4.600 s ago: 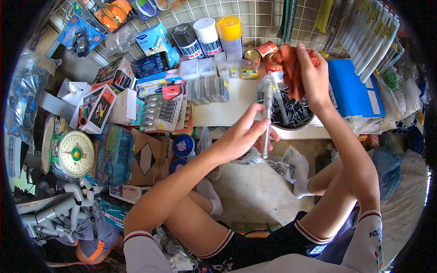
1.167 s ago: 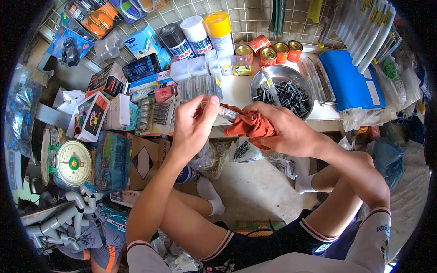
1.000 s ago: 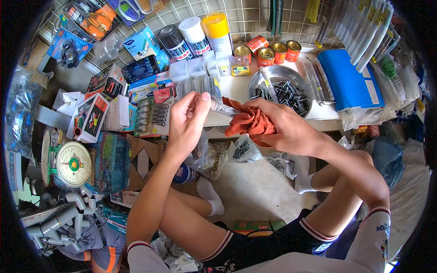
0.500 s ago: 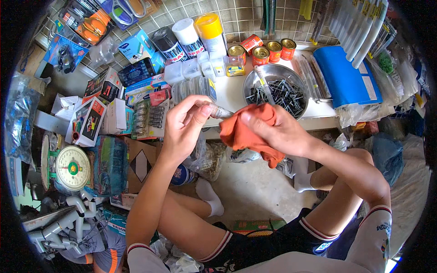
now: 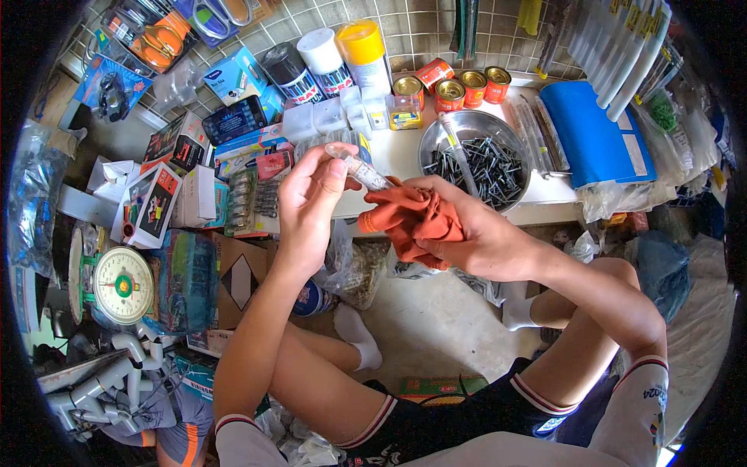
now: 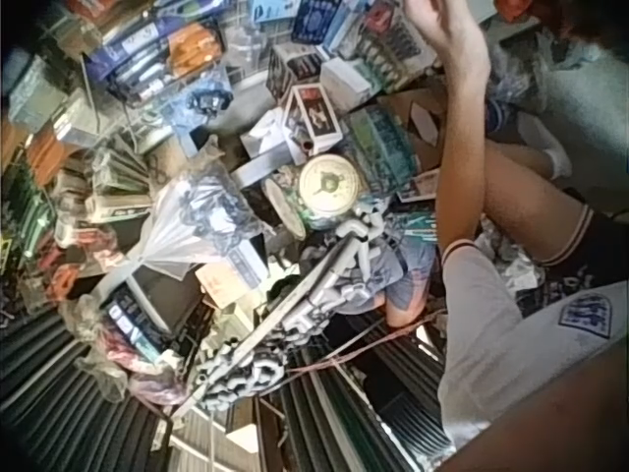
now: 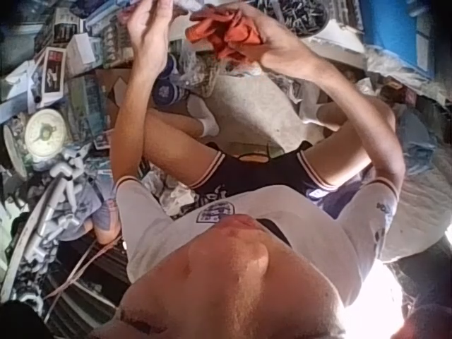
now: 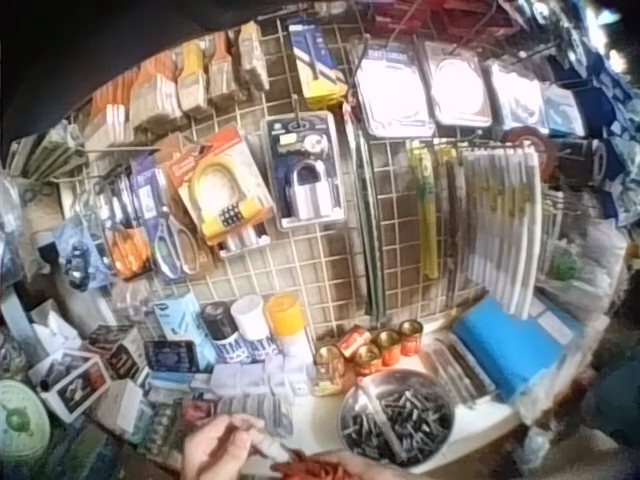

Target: Lubricating metal hardware parts using a syringe and cleaning them with a rag.

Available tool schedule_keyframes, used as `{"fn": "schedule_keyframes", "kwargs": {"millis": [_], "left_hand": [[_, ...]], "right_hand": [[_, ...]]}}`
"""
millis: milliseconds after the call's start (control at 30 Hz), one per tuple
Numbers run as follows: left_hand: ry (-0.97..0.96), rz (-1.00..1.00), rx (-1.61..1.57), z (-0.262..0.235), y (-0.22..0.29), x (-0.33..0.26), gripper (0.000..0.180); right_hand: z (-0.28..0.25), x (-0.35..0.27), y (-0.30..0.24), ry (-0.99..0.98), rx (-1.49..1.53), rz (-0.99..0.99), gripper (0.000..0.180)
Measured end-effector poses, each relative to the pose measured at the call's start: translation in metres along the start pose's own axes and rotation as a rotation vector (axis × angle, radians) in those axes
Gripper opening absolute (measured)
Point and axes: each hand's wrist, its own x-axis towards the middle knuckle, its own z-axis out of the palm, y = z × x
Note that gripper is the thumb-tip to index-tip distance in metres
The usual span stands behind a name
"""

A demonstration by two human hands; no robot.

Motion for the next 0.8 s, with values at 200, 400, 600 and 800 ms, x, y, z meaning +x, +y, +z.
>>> {"fn": "schedule_keyframes", "kwargs": {"millis": [200, 400, 600, 800], "left_hand": [[0.055, 0.041, 0.022, -0.002, -0.009, 0.003, 0.032], [0.019, 0.060, 0.050, -0.001, -0.002, 0.001, 0.032], [-0.111, 0.097, 0.140, 0.009, 0.009, -0.007, 0.029], [-0.181, 0.044, 0.047, 0.004, 0.013, -0.010, 0.025]], "right_hand": [[-0.005, -0.002, -0.007, 0.004, -0.114, 0.002, 0.062], [-0.006, -0.001, 0.010, 0.144, -0.056, -0.019, 0.048], [-0.007, 0.000, 0.013, 0.265, -0.485, 0.090, 0.041], [-0.004, 0.000, 0.015, 0.235, 0.166, 0.132, 0.036]]}}
